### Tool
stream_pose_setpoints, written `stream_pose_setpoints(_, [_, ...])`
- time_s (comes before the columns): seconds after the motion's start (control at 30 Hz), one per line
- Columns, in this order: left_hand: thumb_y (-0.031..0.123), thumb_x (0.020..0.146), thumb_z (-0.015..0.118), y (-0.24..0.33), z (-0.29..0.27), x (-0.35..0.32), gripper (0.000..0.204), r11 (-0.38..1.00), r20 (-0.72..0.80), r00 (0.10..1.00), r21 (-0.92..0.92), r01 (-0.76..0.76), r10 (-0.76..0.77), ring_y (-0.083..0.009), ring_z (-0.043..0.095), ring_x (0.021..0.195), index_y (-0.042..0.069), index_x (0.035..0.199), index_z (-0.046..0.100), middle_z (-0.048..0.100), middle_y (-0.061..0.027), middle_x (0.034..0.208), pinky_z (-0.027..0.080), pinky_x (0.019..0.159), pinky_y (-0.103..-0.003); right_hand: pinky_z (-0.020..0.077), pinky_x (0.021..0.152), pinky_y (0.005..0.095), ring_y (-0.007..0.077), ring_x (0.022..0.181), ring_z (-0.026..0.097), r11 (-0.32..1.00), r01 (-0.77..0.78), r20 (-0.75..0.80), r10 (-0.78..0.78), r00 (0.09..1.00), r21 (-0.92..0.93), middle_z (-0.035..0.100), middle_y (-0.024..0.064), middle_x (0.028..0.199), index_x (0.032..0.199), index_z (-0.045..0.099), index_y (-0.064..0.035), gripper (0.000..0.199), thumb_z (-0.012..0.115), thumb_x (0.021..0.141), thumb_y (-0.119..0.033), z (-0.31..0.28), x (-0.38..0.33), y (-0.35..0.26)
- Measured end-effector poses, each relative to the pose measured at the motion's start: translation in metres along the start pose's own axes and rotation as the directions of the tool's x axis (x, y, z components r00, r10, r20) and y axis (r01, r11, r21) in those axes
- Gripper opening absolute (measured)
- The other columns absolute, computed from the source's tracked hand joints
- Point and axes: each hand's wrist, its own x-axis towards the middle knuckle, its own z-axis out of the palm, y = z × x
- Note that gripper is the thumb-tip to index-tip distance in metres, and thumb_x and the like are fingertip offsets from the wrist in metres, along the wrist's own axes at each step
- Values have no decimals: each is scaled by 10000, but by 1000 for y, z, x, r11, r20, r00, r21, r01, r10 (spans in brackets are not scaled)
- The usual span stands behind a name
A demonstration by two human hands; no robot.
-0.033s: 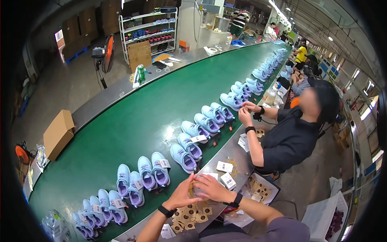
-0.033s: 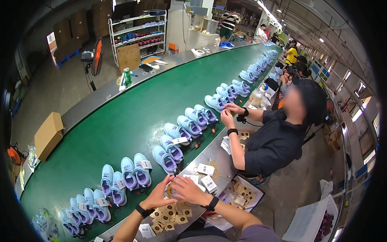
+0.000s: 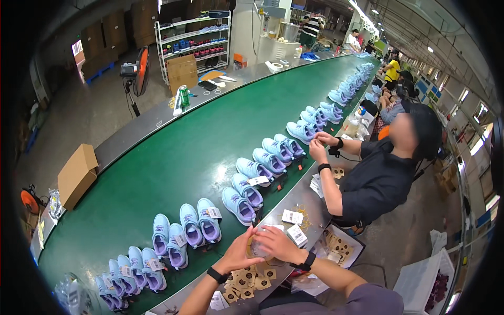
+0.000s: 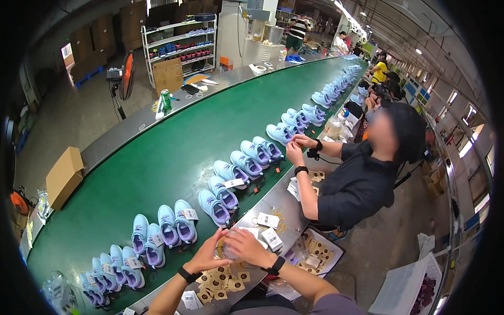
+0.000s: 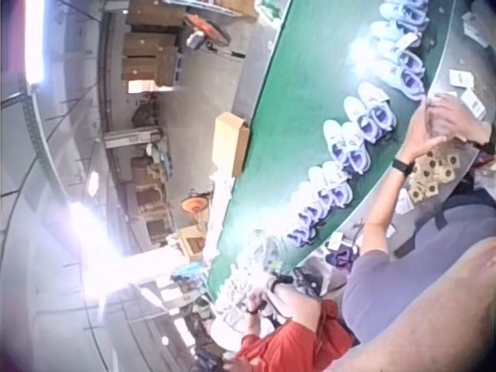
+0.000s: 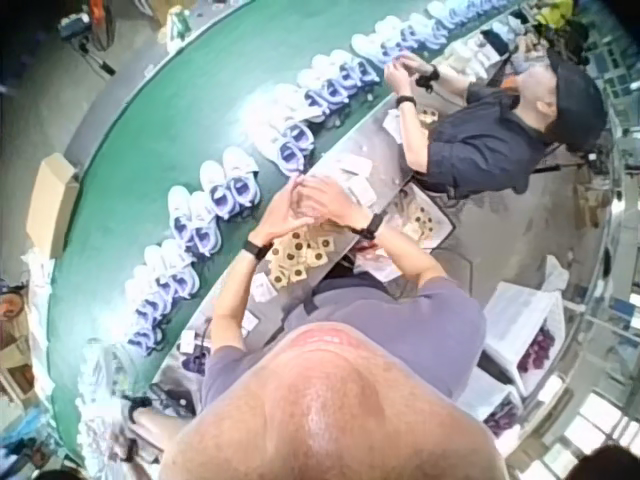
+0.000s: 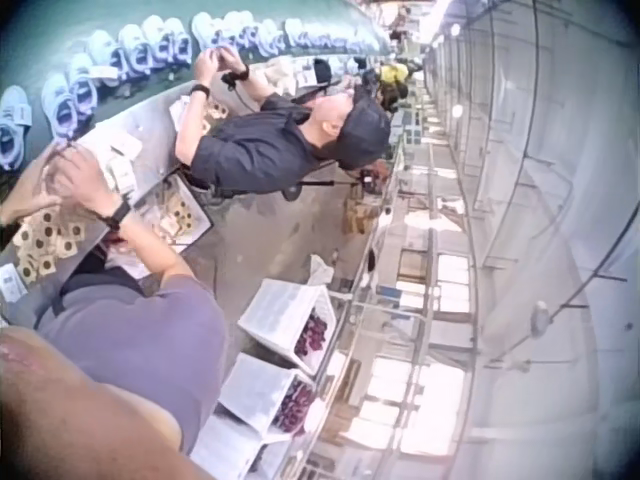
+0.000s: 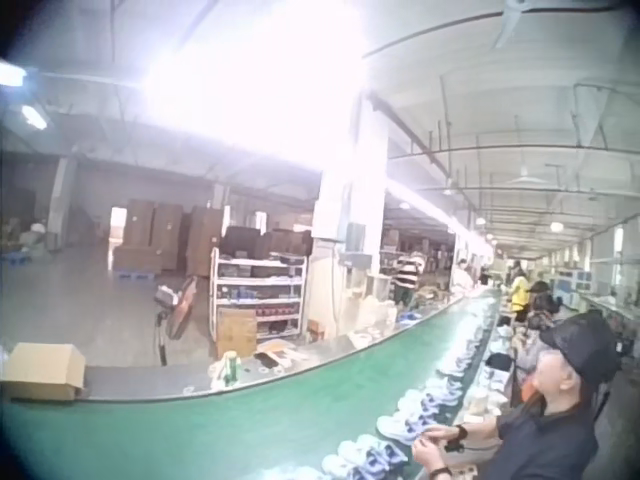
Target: The person stands at a conveyor belt in a warehouse and attaches tags to a series of light blue shoes. They pick up tags and plastic ties from a tray, secure the tags to the shoes, and place the finished pairs back on the belt. Other workers are visible nearby performing similar tasks.
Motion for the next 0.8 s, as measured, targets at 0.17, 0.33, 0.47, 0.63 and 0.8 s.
stream_pose_setpoints(0.17, [346,646,795,9,15,13,1081,970,-121,989,237,-56,87,-352,371,1267,-28,1410,128,371,-207,1374,295,1054,-419,440,740,347,217,919,558,995,-82,-209,69,976,-55,598,17,956,816,668,-134,129,682,719,-219,-12,-5,0])
stream_pose_setpoints(0.33, [245,656,789,21,35,34,1027,955,-239,955,275,-109,178,-368,430,1204,-14,1412,144,458,-202,1300,335,1013,-431,406,634,316,170,765,539,965,-260,-238,243,940,-41,577,-20,791,708,669,-166,81,706,679,-232,-29,-7,-1])
stream_pose_setpoints(0.47, [78,697,739,7,62,38,921,993,-319,947,115,5,32,-358,549,1032,-16,1413,167,577,-168,1155,427,894,-387,450,637,312,194,711,558,868,-271,-373,434,820,415,580,26,756,721,626,-91,97,686,735,-166,-38,-2,-5])
stream_pose_setpoints(0.63, [150,715,705,-9,53,32,852,969,-396,906,240,-57,152,-344,502,1114,-2,1407,231,526,-183,1228,390,953,-393,513,763,289,153,829,616,550,-131,-320,646,693,825,636,99,883,876,513,-21,99,530,919,-109,-73,14,-9])
stream_pose_setpoints(0.8, [77,768,670,1,19,-18,409,987,-637,761,1,161,-123,-255,565,1011,11,1150,537,561,-157,1136,449,862,-314,497,648,240,123,691,615,501,-346,39,524,851,793,630,77,758,826,508,-15,80,507,904,-29,-83,-17,-36])
